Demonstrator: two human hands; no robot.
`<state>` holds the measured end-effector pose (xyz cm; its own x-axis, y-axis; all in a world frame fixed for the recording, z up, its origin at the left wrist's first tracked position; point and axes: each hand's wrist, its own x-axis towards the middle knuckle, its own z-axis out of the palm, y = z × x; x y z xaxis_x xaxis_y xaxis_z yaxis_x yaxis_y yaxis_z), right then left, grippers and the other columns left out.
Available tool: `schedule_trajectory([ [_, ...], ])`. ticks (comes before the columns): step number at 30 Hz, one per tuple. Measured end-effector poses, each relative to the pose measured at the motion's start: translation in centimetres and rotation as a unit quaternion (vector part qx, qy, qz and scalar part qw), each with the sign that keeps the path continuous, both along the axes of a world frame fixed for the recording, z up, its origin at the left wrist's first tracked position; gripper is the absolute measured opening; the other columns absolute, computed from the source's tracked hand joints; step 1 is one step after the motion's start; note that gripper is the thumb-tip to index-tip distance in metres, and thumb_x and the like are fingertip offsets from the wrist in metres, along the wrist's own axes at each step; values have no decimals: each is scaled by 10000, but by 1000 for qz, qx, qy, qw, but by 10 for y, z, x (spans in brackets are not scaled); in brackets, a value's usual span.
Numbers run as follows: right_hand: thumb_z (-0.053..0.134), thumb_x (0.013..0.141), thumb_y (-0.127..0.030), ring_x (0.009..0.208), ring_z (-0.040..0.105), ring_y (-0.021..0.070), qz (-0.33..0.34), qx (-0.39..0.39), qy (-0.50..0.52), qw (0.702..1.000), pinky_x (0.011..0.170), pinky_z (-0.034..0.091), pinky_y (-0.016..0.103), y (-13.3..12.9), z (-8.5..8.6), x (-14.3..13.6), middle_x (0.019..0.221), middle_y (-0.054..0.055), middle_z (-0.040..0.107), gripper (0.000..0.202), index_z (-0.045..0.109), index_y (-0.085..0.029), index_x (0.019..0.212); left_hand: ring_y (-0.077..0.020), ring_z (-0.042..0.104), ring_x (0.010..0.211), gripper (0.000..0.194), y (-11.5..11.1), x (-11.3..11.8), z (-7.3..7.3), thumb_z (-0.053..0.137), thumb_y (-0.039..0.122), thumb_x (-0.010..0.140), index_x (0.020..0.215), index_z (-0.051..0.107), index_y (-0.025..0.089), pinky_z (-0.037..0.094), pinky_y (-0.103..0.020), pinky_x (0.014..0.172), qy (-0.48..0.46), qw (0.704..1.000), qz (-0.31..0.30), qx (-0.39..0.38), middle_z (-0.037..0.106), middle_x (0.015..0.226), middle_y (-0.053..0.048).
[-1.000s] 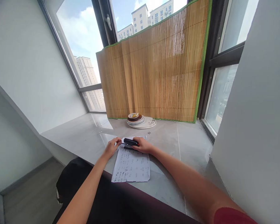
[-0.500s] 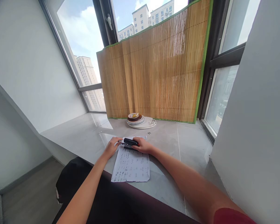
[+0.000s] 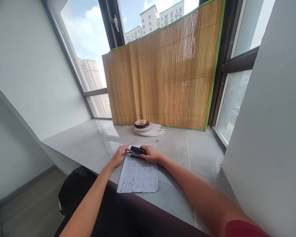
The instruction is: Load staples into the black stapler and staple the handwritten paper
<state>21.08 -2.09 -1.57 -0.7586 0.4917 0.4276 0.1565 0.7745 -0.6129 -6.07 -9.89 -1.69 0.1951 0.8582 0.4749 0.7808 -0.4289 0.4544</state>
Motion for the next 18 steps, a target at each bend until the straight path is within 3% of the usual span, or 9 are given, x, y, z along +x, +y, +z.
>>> schedule_trajectory([
  [5, 645, 919, -386, 775, 532, 178, 0, 2, 2, 1000, 714, 375, 287, 0, 0, -1, 869, 12, 618, 197, 562, -208, 907, -262, 612, 1114, 220, -1, -1, -2, 592, 129, 960, 1034, 771, 233, 497, -415, 1017, -4, 1000, 17, 7, 690, 1102, -77],
  [11, 645, 922, -359, 807, 561, 192, -11, 6, -2, 1000, 741, 401, 294, -2, 2, 1, 905, 31, 650, 166, 590, -203, 930, -237, 668, 996, 275, -1, -4, -4, 610, 152, 936, 1110, 806, 236, 548, -367, 870, -32, 998, 54, 5, 702, 1058, -81],
  [15, 628, 937, -340, 904, 604, 221, -22, 14, 5, 1000, 817, 439, 318, -2, 3, 2, 1003, 65, 675, 155, 623, -194, 989, -249, 701, 965, 272, -1, -7, -2, 723, 235, 879, 1143, 785, 230, 539, -384, 858, -65, 993, 98, -5, 768, 1014, -65],
  [18, 604, 960, -341, 943, 612, 233, -26, 18, 11, 999, 861, 451, 340, -1, 3, 3, 1036, 78, 672, 169, 633, -192, 1035, -265, 734, 965, 297, -1, -8, -1, 776, 318, 843, 1125, 780, 228, 537, -415, 891, -119, 988, 93, -22, 807, 989, -64],
])
